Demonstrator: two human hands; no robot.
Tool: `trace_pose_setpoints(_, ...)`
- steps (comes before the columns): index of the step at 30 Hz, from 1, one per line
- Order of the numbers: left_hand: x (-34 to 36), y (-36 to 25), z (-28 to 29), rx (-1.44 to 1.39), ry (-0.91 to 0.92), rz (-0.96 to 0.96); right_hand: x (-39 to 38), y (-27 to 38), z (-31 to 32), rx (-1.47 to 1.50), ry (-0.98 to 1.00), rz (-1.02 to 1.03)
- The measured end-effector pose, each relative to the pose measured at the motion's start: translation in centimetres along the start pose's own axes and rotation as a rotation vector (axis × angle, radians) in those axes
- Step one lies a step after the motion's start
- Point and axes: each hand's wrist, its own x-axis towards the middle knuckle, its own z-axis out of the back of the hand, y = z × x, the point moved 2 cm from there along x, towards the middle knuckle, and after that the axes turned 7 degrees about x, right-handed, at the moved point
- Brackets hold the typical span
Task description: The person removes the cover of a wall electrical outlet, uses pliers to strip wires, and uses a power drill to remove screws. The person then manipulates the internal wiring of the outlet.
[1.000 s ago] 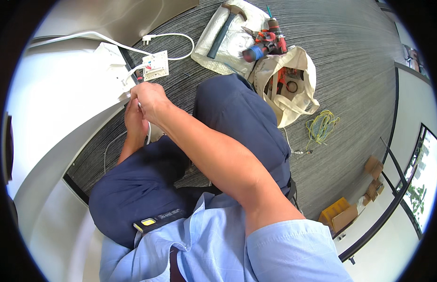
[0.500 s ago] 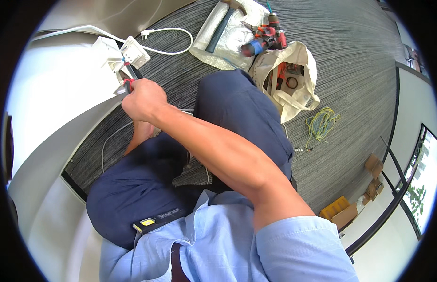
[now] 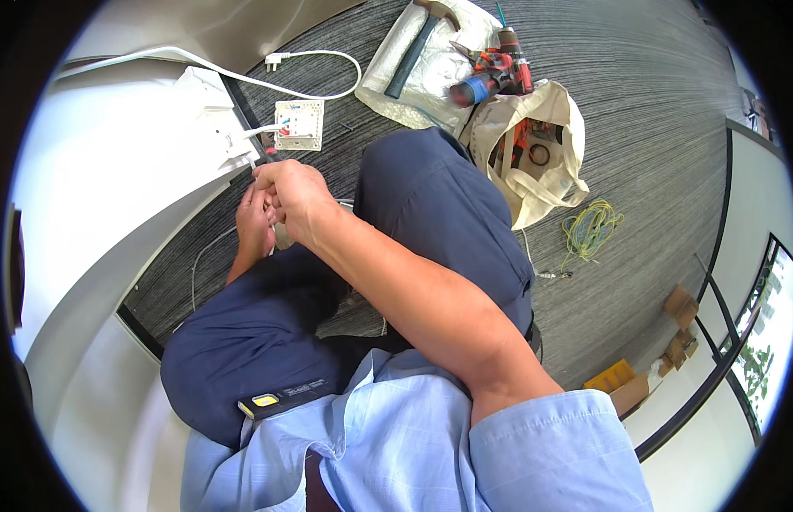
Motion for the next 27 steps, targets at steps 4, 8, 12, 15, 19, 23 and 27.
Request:
trace_pose_setpoints(4,-0.4,-0.6,-0.1,0.005,0.044,0.027,1.5,0.5,-0.3,0.068,0.043,-0.038)
trace_pose_setpoints(8,-0.8,-1.4,-0.5,0.011,0.078,0.076,4.1,2.0,-2.0,0.112,0.016,-0.013)
trace_pose_setpoints(12,-1.4,-2.4,-1.2,0.024,0.081,-0.027,5.0,3.1,-3.7,0.055,0.057,0.017)
trace_pose_setpoints(15,-1.6,-1.9,-1.7,0.021,0.094,-0.096,4.3,3.9,-4.1,-0.164,0.013,0.065)
trace_pose_setpoints(19,-1.1,-0.8,-1.4,-0.004,0.049,-0.154,2.3,4.2,-4.5,-0.385,0.017,0.163)
trace_pose_setpoints(23,0.7,-0.4,-1.1,-0.005,0.014,-0.207,-0.2,3.5,-2.9,-0.403,0.132,0.229)
trace_pose_setpoints(27,1.0,-0.9,-1.0,-0.060,0.042,-0.217,-0.8,2.2,-1.1,-0.180,0.076,0.135)
